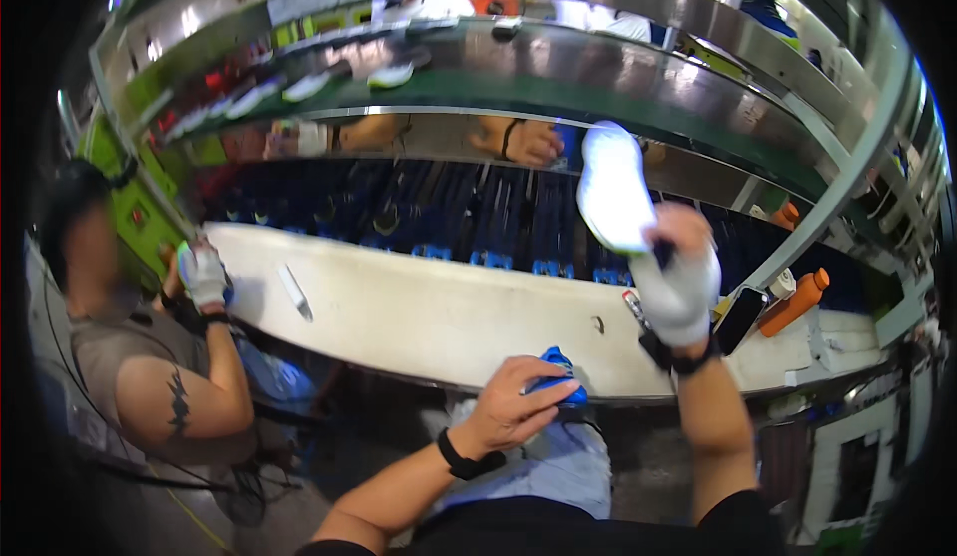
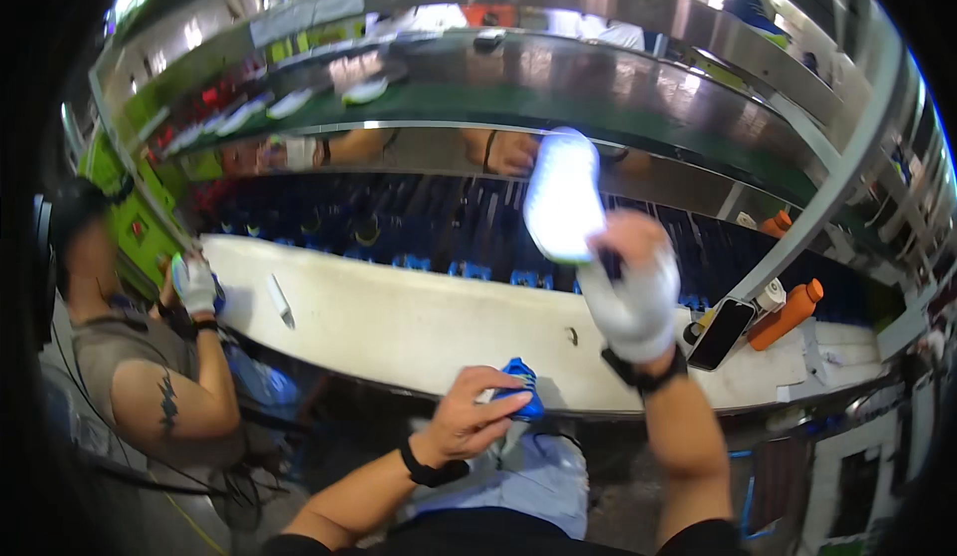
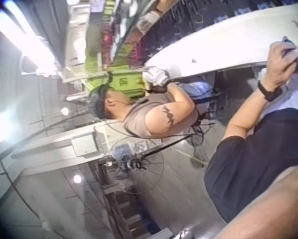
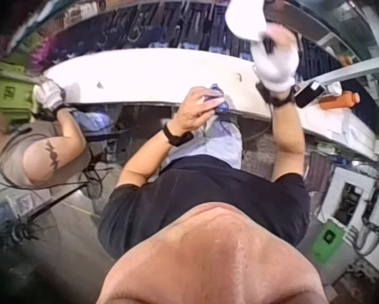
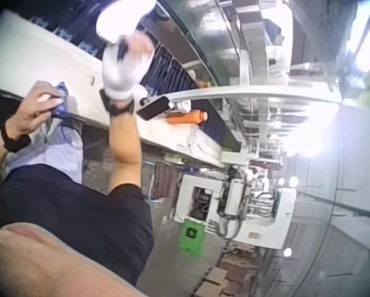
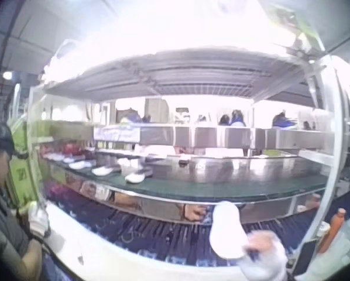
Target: The person wipes the exterior of blue and neon green sneakers with a white cloth. They repeatedly pick up shoes from a conveyor belt, wipe them thoroughly, and place them back on the belt in a repetitive cycle.
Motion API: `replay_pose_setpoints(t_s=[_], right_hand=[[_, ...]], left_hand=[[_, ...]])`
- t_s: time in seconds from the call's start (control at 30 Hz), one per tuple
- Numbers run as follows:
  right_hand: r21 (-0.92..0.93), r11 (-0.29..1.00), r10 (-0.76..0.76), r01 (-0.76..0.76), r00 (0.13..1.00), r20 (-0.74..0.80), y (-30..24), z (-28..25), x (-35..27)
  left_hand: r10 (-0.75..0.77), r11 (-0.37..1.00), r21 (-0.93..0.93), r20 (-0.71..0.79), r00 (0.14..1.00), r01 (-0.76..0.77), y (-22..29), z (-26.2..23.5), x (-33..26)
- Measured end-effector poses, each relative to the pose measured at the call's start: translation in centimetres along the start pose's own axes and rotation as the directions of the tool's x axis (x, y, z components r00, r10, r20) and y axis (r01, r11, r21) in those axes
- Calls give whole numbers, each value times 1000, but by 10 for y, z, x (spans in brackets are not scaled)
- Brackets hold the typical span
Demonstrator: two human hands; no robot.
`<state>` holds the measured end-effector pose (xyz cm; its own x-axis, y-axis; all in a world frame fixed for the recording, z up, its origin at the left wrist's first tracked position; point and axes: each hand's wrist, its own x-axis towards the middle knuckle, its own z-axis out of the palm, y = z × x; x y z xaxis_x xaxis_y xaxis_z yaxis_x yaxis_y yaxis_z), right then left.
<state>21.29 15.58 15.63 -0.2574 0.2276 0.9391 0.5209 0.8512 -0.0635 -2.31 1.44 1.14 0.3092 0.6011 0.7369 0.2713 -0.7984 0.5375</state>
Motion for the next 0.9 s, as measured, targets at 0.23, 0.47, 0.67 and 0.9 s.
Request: replay_pose_setpoints(t_s=[0.23, 0.47, 0.67, 0.9], right_hand=[[242, 581, 773, -777, 620, 134, -49, -41, -187], [605, 439, 708, -664, 670, 222, -134, -35, -173], [586, 421, 670, -692, 673, 314, -148, -13, -184], [543, 532, 622, -650, 735, 271, -139, -10, -190]], left_hand=[[-128, 984, 127, 6, 992, 126, 14, -20, 12], [-398, 906, -233, -180, 899, 355, 16, -3, -10], [-355, 898, -301, -67, 932, 320, 27, -7, -7], [-297, 952, -75, 0, 955, 297, 32, -9, 4]])
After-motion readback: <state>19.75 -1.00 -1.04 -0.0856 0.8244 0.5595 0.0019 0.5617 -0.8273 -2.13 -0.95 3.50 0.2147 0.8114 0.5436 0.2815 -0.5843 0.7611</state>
